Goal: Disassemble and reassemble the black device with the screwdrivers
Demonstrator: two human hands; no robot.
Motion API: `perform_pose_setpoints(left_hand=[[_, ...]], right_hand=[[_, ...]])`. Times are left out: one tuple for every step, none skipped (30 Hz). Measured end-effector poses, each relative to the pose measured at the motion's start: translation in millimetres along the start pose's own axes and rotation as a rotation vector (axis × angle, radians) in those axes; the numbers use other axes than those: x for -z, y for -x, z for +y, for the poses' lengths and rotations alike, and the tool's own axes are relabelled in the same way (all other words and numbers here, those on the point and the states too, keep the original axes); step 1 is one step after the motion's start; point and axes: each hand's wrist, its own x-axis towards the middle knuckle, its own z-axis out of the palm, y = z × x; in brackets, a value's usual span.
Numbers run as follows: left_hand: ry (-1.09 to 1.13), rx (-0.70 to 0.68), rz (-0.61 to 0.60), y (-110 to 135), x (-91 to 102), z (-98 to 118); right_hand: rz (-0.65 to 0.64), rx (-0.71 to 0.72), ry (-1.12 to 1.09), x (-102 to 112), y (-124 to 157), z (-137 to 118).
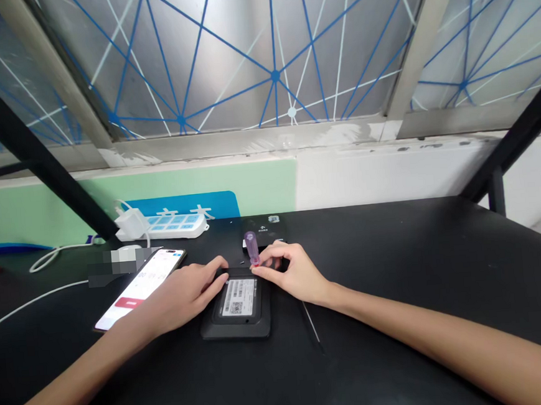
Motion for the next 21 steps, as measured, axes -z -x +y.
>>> perform_pose_setpoints(left_hand=[[0.001,0.001,0.001,0.0,0.1,-0.1],[0.002,0.001,0.001,0.0,0.2,-0.1],[0.004,0.001,0.001,0.1,0.3,-0.1],[0.005,0.001,0.000,0.2,0.3,0.0],[0.005,0.002,-0.002,0.3,0.2,0.0],[0.005,0.002,-0.004,0.4,-0.1,-0.1],[0.004,0.002,-0.006,0.5,-0.4,-0.2],[0.002,0.002,-0.007,0.6,-0.8,-0.4],[-0.002,0.001,-0.005,0.6,-1.2,-0.7],[-0.007,0.000,-0.002,0.5,-1.7,-1.0],[-0.012,-0.002,0.004,0.3,-2.0,-1.3],[-0.016,-0.005,0.009,0.2,-2.3,-1.6],[-0.019,-0.008,0.015,0.0,-2.5,-1.9],[-0.020,-0.011,0.018,-0.1,-2.6,-2.1],[-0.019,-0.015,0.019,-0.2,-2.6,-2.2],[-0.018,-0.018,0.019,-0.2,-2.5,-2.2],[-0.017,-0.020,0.019,-0.2,-2.3,-2.1],[-0.016,-0.019,0.020,-0.2,-2.1,-2.0],[-0.015,-0.018,0.024,-0.1,-1.8,-1.8],[-0.013,-0.016,0.027,-0.1,-1.6,-1.6],[-0.010,-0.015,0.028,0.0,-1.5,-1.4]], right_hand=[[-0.008,0.016,0.004,0.3,0.0,-1.1],[-0.017,0.030,0.007,0.6,0.0,-2.1],[-0.023,0.042,0.011,0.7,0.1,-3.1],[-0.024,0.050,0.017,0.8,0.1,-3.8],[-0.026,0.054,0.022,0.9,0.2,-4.2],[-0.029,0.052,0.026,0.8,0.3,-4.3],[-0.032,0.046,0.026,0.8,0.3,-3.9],[-0.035,0.037,0.024,0.7,0.3,-3.1],[-0.039,0.024,0.021,0.5,0.3,-2.0],[-0.041,0.008,0.018,0.4,0.2,-0.7],[-0.038,-0.010,0.015,0.3,0.1,0.6],[-0.032,-0.026,0.010,0.2,0.0,1.8],[-0.026,-0.041,0.002,0.1,-0.1,2.9],[-0.018,-0.052,-0.007,0.0,-0.2,3.6],[-0.011,-0.060,-0.015,-0.1,-0.3,4.1],[-0.005,-0.063,-0.018,-0.2,-0.4,4.2],[-0.004,-0.063,-0.017,-0.3,-0.4,4.2],[-0.003,-0.061,-0.013,-0.3,-0.4,4.0],[-0.005,-0.057,-0.007,-0.4,-0.4,3.7],[-0.008,-0.052,0.001,-0.3,-0.4,3.3],[-0.011,-0.047,0.009,-0.3,-0.4,2.9]])
